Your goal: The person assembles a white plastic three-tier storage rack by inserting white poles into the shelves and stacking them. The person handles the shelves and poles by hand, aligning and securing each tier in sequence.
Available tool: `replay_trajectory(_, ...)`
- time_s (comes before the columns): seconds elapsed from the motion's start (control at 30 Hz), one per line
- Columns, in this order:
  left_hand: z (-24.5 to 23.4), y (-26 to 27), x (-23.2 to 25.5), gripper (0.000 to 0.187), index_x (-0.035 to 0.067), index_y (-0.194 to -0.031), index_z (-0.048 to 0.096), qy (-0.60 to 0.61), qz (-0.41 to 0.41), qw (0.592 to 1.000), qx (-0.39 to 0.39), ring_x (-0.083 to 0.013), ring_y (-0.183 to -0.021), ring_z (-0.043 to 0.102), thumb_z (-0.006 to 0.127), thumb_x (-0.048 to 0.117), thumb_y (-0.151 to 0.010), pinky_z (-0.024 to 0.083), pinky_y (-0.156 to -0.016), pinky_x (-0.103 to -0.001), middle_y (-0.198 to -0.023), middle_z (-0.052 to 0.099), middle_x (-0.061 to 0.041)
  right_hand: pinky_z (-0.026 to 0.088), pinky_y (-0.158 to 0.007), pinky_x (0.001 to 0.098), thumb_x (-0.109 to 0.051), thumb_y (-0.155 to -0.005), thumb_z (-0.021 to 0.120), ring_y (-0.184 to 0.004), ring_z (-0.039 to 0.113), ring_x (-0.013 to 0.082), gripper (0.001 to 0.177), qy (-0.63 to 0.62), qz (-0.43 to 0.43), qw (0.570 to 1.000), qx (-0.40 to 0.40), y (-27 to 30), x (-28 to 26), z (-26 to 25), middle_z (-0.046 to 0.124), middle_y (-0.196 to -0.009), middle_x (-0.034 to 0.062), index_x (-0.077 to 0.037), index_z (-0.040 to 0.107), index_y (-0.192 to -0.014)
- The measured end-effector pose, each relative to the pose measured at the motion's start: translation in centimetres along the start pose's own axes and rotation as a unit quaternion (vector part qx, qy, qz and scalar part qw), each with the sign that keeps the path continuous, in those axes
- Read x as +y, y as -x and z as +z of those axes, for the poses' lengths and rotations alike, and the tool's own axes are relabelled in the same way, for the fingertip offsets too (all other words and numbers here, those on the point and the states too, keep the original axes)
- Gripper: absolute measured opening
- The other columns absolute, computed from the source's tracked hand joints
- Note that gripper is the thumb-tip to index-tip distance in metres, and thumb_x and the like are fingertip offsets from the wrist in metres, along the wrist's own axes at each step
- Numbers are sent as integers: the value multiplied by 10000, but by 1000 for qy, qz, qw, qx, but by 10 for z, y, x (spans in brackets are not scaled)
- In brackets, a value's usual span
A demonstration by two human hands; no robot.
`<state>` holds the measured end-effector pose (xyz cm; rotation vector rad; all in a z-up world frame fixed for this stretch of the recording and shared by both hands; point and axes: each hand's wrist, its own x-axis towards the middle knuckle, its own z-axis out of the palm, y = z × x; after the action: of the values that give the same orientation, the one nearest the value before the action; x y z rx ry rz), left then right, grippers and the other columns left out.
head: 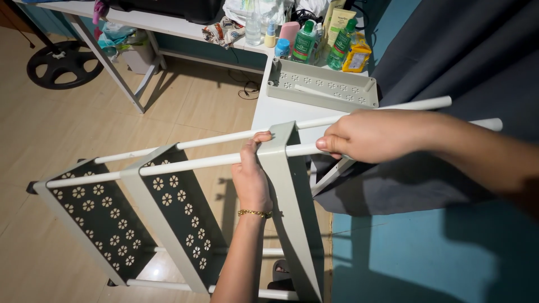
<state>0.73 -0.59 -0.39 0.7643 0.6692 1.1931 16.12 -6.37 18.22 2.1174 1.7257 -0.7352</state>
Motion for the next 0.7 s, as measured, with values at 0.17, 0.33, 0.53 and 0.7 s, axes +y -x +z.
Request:
replay_trajectory(0.17,2,-7,2,381,11,-984,736,30,-25,999,8,-171,-1102,623,451,263,-1012,429,-1014,-289,-1127,721,-65,495,-695,441,-368,-973,518,-766,663,284,363,248,-155,894,340,20,-12,38,655,-822,86,-45,667,-1046)
replay_trajectory(0.33,8,-4,1,392,-7,-966,739,18,-20,1000,10,-166,-1105,630,454,258,-1010,430,-1018,-271,-1124,726,-69,436,-579,351,-336,-912,600,-688,651,211,315,359,-190,758,511,5,-12,66,597,-738,12,-59,680,-1037)
replay_trajectory(0.53,5,-4,1,398,-9,-993,746,0,-40,999,6,-168,-1080,622,444,249,-1014,427,-998,-280,-1121,726,-65,524,-657,414,-460,-1015,552,-648,687,275,386,309,-138,900,273,-8,-3,50,679,-746,64,-100,658,-925)
replay_trajectory(0.7,7,-2,-2,372,-35,-986,728,19,14,1000,-20,-166,-1125,639,465,225,-1022,436,-1049,-284,-1123,726,-83,549,-674,401,-449,-1009,473,-709,696,311,436,-6,-67,998,-4,-22,8,14,698,-719,126,-88,695,-906)
